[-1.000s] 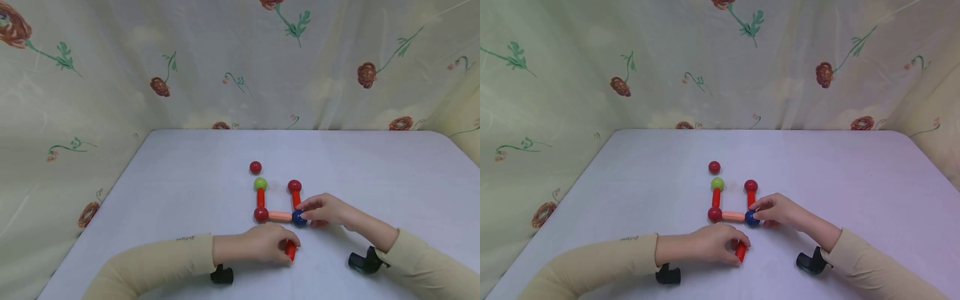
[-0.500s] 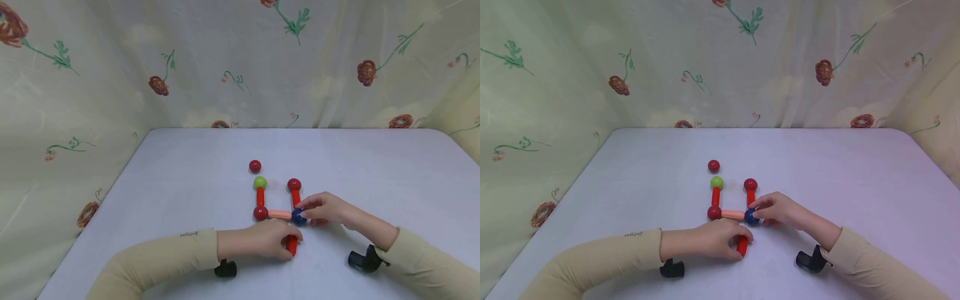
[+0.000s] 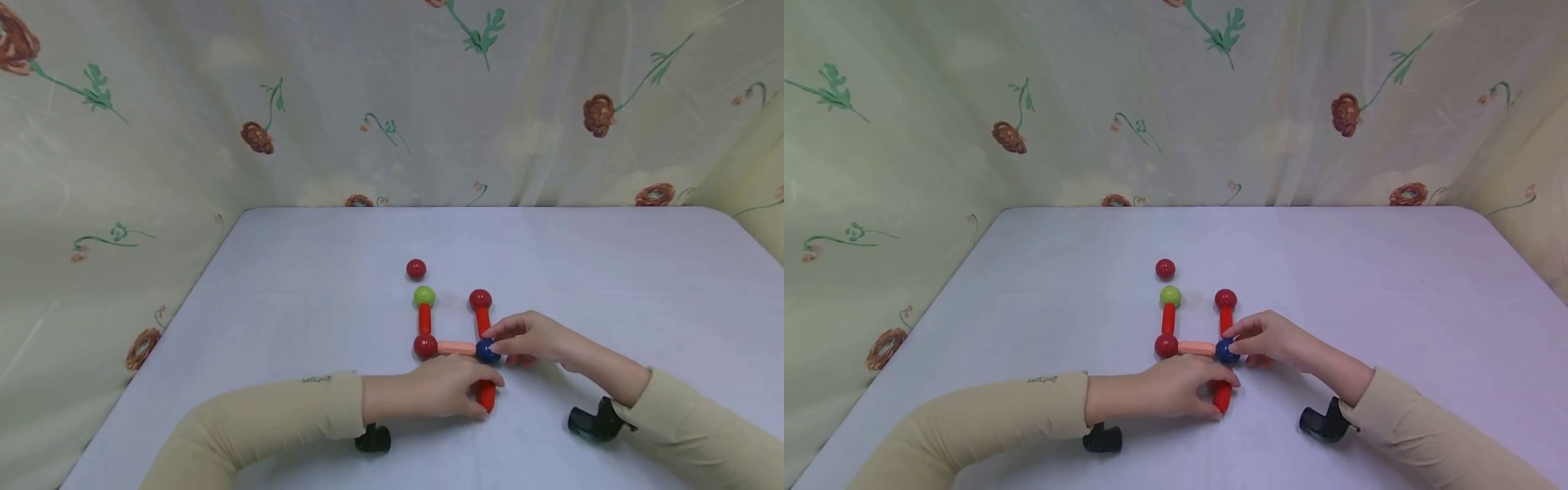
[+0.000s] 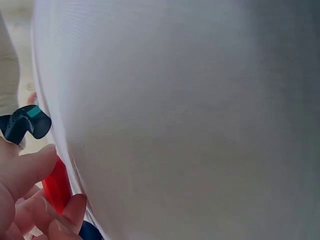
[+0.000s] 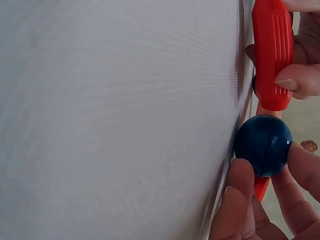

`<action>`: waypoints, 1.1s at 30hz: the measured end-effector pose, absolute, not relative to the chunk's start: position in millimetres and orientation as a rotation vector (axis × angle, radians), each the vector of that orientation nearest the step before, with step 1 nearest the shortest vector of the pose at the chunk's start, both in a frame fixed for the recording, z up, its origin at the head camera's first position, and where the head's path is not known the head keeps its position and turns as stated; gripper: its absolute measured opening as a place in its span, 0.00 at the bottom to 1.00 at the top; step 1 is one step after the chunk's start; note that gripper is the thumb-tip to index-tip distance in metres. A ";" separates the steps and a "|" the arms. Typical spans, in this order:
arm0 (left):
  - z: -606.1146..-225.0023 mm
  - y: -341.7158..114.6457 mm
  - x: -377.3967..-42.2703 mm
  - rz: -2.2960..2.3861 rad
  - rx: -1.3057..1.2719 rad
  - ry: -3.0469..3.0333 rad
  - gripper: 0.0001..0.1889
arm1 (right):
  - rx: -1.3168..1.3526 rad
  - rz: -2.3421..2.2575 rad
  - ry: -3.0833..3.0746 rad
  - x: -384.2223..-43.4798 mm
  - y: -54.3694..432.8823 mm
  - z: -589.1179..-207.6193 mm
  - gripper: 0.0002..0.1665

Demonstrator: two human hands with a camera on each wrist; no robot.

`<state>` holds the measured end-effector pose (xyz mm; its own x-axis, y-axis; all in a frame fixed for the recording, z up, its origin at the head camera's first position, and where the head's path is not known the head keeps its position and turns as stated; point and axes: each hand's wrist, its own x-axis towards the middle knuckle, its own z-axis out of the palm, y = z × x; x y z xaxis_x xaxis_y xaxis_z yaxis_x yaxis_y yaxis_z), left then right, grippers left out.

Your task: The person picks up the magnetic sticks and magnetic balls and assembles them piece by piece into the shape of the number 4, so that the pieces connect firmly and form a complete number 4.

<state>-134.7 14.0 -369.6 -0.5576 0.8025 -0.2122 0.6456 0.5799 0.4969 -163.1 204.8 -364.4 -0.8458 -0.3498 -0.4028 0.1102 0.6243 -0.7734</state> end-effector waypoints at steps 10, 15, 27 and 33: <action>-370.6 18.2 -135.2 0.546 1.136 2.422 0.24 | -0.173 -1.131 2.330 -163.1 203.6 -363.3 0.20; -369.2 19.2 -134.8 0.553 1.124 2.442 0.24 | -0.148 -1.134 2.321 -162.8 203.3 -363.8 0.20; -371.4 20.4 -135.8 0.553 1.157 2.442 0.22 | -0.148 -1.141 2.317 -162.9 204.6 -363.9 0.20; -370.0 19.3 -135.2 0.533 1.160 2.450 0.21 | -0.142 -1.144 2.316 -162.3 203.4 -363.0 0.20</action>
